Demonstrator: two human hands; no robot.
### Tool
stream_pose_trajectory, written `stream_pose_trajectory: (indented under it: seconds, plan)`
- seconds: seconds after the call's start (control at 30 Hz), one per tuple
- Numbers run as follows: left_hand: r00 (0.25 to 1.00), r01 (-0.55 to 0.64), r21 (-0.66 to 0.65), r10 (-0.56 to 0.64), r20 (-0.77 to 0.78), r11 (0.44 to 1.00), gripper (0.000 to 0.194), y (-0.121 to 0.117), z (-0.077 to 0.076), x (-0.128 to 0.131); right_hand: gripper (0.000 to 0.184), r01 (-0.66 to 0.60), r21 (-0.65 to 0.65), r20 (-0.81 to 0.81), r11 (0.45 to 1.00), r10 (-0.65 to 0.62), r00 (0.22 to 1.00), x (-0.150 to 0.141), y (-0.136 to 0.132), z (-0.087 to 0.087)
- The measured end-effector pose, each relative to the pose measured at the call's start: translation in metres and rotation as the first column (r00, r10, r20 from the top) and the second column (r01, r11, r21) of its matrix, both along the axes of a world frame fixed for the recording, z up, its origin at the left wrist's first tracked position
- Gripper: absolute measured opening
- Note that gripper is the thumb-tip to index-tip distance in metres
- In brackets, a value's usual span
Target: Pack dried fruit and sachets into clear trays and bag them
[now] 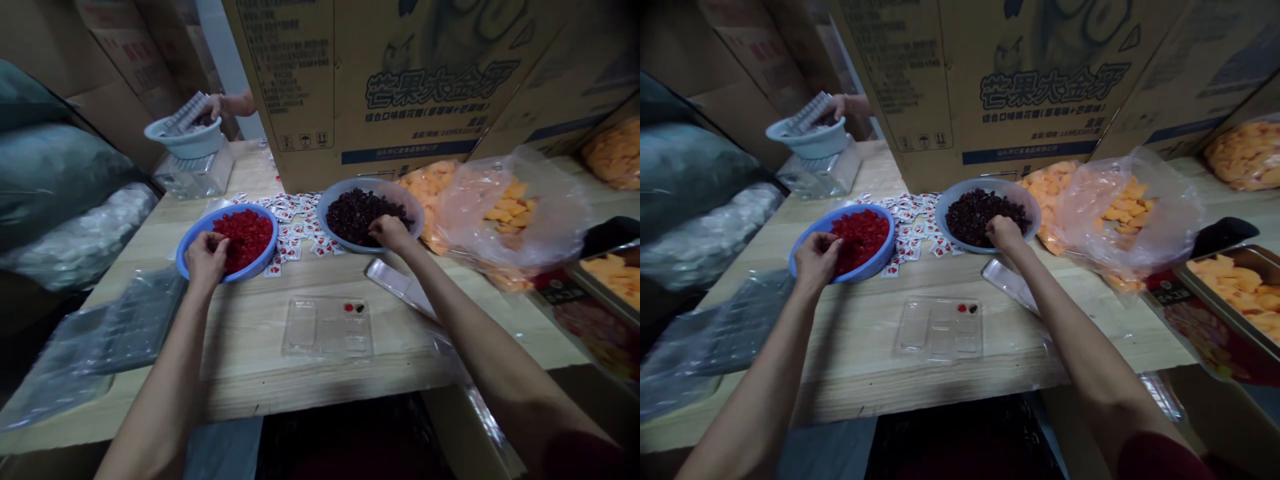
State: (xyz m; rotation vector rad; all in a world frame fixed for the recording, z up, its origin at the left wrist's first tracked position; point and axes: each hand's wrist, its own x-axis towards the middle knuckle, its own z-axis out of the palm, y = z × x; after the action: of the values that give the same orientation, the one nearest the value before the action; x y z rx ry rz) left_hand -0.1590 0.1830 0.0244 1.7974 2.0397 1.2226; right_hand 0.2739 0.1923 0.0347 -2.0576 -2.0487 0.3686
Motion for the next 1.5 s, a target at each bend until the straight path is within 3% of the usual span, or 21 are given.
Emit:
stream_pose_trajectory:
  seconds: [0.1,0.17,0.2,0.23,0.3,0.37,0.4,0.5,0.6,0.63,0.7,0.8,0.87,0.9,0.97,1.07,1.27,1.37,1.5]
  plan:
    - [0.994,0.033,0.063,-0.039,0.101,0.997,0.024,-0.029,0.005,0.030,0.020,0.018,-0.068,0.015,0.998,-0.017,1.000,-0.013,0.023,-0.010]
    - [0.974,0.168,0.054,-0.174,0.147,0.984,0.024,-0.060,0.007,0.067,0.018,0.025,-0.075,0.003,0.997,-0.025,1.000,-0.017,0.029,-0.015]
    - [0.932,0.306,0.037,-0.308,0.193,0.951,0.021,-0.077,0.006,0.088,0.017,0.027,-0.072,-0.008,0.997,-0.028,1.000,-0.016,0.030,-0.017]
    - [0.860,0.469,0.004,-0.458,0.226,0.883,0.018,-0.094,0.005,0.110,0.017,0.028,-0.061,-0.023,0.998,-0.030,0.999,-0.014,0.031,-0.019]
    - [0.726,0.675,-0.067,-0.645,0.240,0.735,0.018,-0.124,-0.001,0.152,0.017,0.037,-0.013,-0.058,0.999,-0.038,0.998,-0.006,0.032,-0.022]
    - [0.640,0.768,-0.150,-0.745,0.189,0.622,0.021,-0.144,-0.013,0.185,0.017,0.061,0.058,-0.089,0.996,-0.056,0.994,0.004,0.029,-0.022]
    - [0.619,0.782,-0.195,-0.774,0.130,0.593,0.021,-0.151,-0.019,0.196,0.016,0.077,0.114,-0.140,0.990,-0.061,0.988,0.009,0.025,-0.021]
    - [0.574,0.775,-0.281,-0.817,-0.060,0.566,0.018,-0.158,-0.035,0.210,0.009,0.134,0.328,-0.450,0.935,0.030,0.892,0.018,-0.008,-0.013]
    - [0.583,0.779,-0.228,-0.809,-0.076,0.584,0.016,-0.151,-0.030,0.196,0.008,0.107,0.396,-0.646,0.912,0.194,0.738,0.011,-0.074,-0.007]
    - [0.619,0.765,-0.181,-0.783,-0.063,0.619,0.017,-0.146,-0.023,0.184,0.008,0.054,0.345,-0.660,0.937,0.201,0.724,0.005,-0.099,-0.007]
    - [0.740,0.666,-0.074,-0.670,-0.061,0.742,0.018,-0.127,-0.005,0.151,0.007,-0.038,0.245,-0.681,0.969,0.200,0.704,-0.011,-0.146,-0.013]
    - [0.942,0.303,0.035,-0.294,-0.161,0.952,0.018,-0.079,0.017,0.085,0.009,-0.190,0.223,-0.630,0.956,0.291,0.720,-0.036,-0.191,-0.032]
    - [0.957,0.094,-0.023,-0.097,-0.273,0.995,0.019,-0.040,0.021,0.043,0.013,-0.275,0.241,-0.505,0.931,0.363,0.783,-0.047,-0.202,-0.046]
    - [0.947,0.027,-0.117,-0.063,-0.314,0.993,0.019,-0.022,0.020,0.027,0.015,-0.296,0.248,-0.436,0.922,0.379,0.816,-0.051,-0.204,-0.052]
    - [0.938,0.007,-0.392,-0.142,-0.317,0.920,0.021,0.006,0.014,0.006,0.018,-0.307,0.263,-0.335,0.915,0.385,0.860,-0.053,-0.204,-0.060]
    - [0.945,0.072,-0.554,-0.234,-0.227,0.829,0.026,0.024,0.004,-0.003,0.019,-0.317,0.296,-0.290,0.901,0.401,0.869,-0.050,-0.203,-0.061]
    - [0.947,0.213,-0.578,-0.312,-0.076,0.788,0.011,0.020,-0.001,-0.006,0.020,-0.236,0.367,-0.382,0.900,0.377,0.844,-0.041,-0.192,-0.041]
    - [0.940,0.294,-0.575,-0.341,0.028,0.764,0.013,0.019,0.001,-0.016,0.020,-0.208,0.377,-0.426,0.902,0.369,0.826,-0.040,-0.180,-0.037]
    - [0.956,0.293,-0.457,-0.262,0.133,0.840,0.017,0.020,-0.004,-0.024,0.018,-0.232,0.367,-0.487,0.901,0.399,0.777,-0.045,-0.173,-0.044]
